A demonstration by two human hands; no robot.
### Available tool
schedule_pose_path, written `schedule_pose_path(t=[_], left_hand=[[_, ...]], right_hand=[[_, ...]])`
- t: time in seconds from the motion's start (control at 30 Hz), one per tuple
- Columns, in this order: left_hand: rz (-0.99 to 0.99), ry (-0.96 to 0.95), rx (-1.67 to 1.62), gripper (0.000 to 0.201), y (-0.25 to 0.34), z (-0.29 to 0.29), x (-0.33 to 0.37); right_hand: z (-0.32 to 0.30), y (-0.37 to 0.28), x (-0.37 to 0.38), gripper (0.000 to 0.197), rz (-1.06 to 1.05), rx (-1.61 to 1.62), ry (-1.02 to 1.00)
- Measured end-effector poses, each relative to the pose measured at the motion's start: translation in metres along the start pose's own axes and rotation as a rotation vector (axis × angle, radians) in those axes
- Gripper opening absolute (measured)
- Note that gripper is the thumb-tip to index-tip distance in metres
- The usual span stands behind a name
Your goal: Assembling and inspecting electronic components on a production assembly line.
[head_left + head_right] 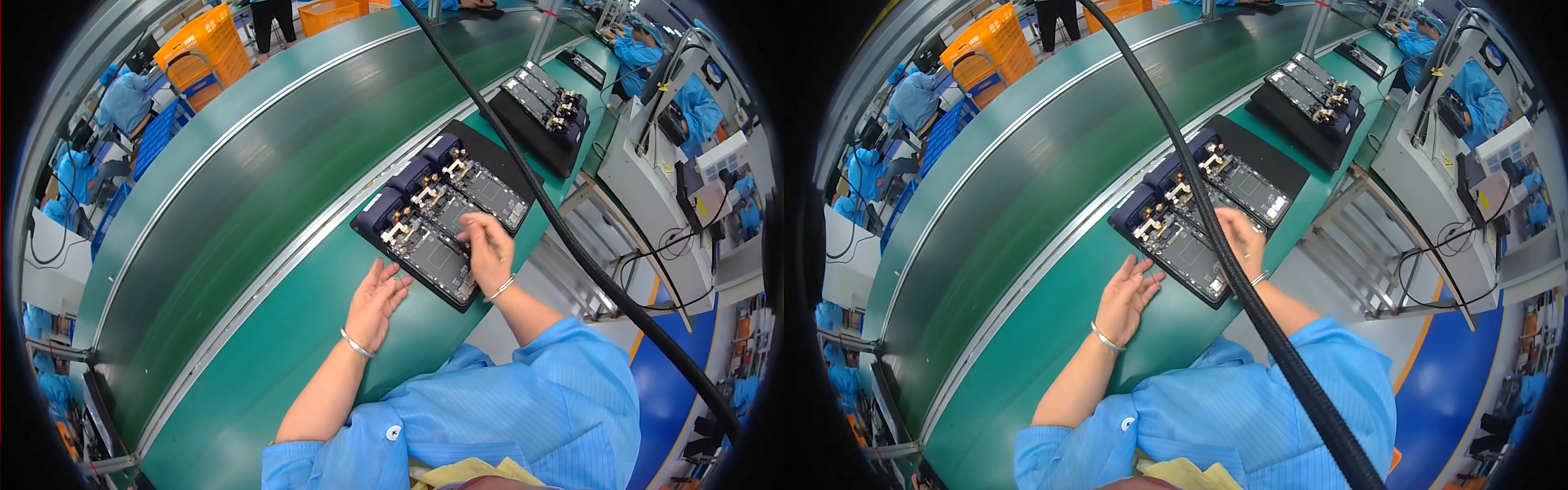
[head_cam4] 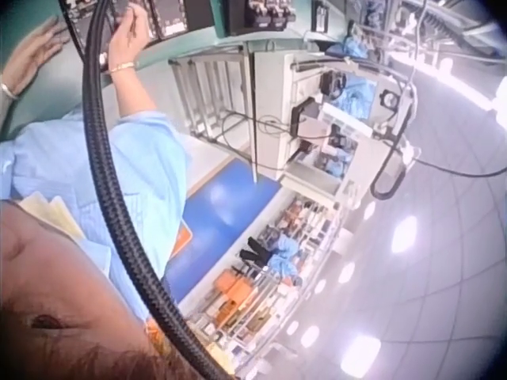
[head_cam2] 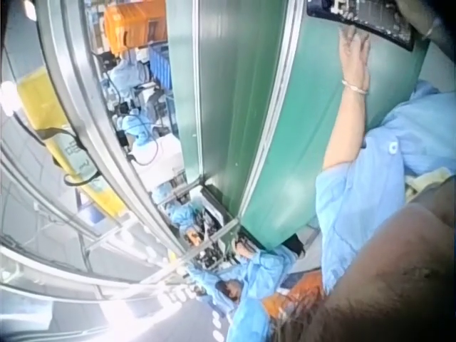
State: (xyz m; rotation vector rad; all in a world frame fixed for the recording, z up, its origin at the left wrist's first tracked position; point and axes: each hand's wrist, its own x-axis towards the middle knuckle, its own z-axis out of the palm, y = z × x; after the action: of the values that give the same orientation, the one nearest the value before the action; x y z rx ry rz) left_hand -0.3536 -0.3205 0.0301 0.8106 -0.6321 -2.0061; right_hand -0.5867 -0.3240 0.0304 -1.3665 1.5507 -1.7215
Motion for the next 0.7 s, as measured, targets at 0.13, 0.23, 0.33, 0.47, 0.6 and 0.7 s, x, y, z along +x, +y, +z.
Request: schedule_pose_path(t=[0.13, 0.23, 0.33, 0.47, 0.6, 0.7], left_hand=[[0.311, 0.169, 0.323, 0.051, 0.0, -0.028, 0.008], [0.674, 0.448, 0.472, 0.004, 0.019, -0.071, 0.006], [0.71, 0.439, 0.189, 0.003, 0.047, -0.112, -0.016], [0.676, 0.347, 0.107, 0.002, 0.063, -0.133, -0.041], [0.598, 0.284, 0.108, 0.003, 0.066, -0.126, -0.043], [0.573, 0.263, 0.103, 0.003, 0.066, -0.129, -0.042]], right_hand=[[0.026, -0.037, -0.021, 0.013, -0.223, -0.217, -0.36], [0.043, -0.041, -0.042, 0.02, -0.267, -0.349, -0.539], [0.055, -0.042, -0.05, 0.023, -0.427, -0.65, -0.61], [0.061, -0.037, -0.053, 0.032, -0.38, -0.845, -0.667], [0.061, -0.029, -0.05, 0.031, -0.495, -0.93, -0.526], [0.06, -0.038, -0.043, 0.026, -0.464, -1.004, -0.545]])
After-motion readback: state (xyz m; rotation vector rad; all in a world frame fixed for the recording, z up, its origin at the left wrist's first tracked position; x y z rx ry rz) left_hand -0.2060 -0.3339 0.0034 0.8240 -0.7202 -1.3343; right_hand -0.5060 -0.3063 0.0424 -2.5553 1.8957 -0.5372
